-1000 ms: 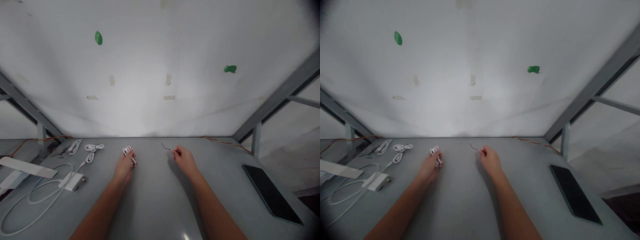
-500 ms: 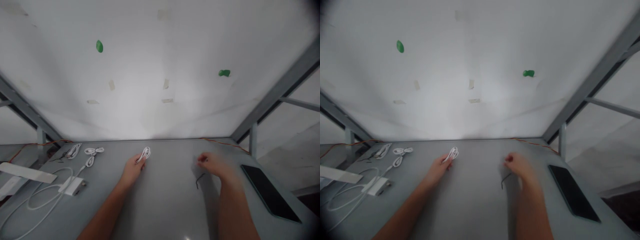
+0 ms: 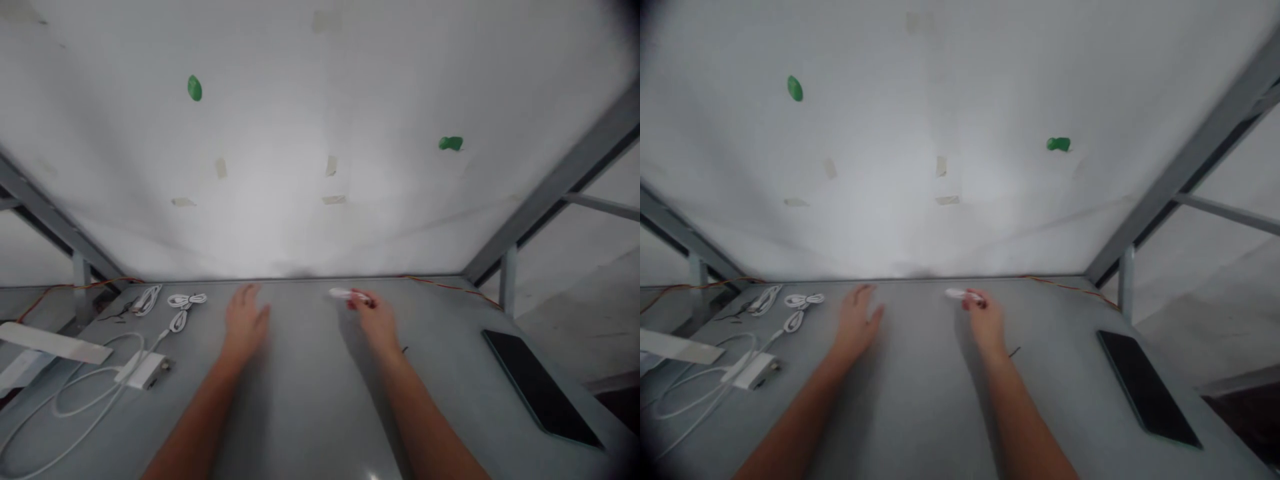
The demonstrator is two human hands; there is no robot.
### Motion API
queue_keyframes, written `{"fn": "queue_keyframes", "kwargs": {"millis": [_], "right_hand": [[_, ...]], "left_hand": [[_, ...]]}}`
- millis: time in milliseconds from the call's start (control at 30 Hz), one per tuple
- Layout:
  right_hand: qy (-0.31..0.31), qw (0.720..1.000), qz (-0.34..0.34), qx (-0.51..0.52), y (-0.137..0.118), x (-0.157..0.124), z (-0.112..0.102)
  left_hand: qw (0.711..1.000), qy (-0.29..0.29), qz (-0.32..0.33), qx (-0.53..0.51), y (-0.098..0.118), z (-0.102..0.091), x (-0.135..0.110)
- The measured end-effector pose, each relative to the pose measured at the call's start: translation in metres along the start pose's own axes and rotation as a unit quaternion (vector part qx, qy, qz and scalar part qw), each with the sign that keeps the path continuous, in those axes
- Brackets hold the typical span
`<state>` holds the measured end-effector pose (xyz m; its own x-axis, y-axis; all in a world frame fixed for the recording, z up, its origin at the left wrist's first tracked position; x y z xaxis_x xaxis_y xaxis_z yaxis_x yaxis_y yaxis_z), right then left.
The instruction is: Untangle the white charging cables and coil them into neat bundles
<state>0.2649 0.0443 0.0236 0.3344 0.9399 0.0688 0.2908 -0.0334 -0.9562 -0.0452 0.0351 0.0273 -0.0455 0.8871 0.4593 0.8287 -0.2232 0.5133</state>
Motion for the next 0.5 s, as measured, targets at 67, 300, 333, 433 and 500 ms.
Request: {"fn": "queue_keyframes", "kwargs": {"millis": [67, 300, 333, 433, 500], "right_hand": [[0.105, 0.991, -0.001, -0.08, 0.01, 0.02, -0.033], [0.213, 0.901, -0.097, -0.365, 0.017, 0.024, -0.049], [0.208, 0.898, -0.126, -0.367, 0.014, 0.019, -0.04], [0.122, 0.924, -0.195, -0.304, 0.005, 0.004, -0.007], [0.039, 0.947, -0.217, -0.234, 0.002, -0.006, 0.015]], "left_hand": [[0.982, 0.08, -0.112, 0.13, -0.03, -0.016, 0.006], [0.932, 0.11, -0.243, 0.245, -0.067, -0.027, 0.005], [0.941, 0.096, -0.23, 0.229, -0.066, -0.025, 0.007], [0.98, 0.024, -0.171, 0.101, -0.051, -0.012, 0.013], [0.991, -0.011, -0.135, -0.023, -0.031, 0.0, 0.011]]}}
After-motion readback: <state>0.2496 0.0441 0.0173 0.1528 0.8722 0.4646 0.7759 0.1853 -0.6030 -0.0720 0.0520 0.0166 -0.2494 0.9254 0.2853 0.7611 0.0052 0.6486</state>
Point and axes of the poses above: each hand's wrist, its own x-axis towards the middle knuckle, its own z-axis out of the palm, y = z × x, the point moved 2 cm from there along x, towards the middle knuckle, and after that the axes turned 4 degrees about -x, right-handed, at the moved point
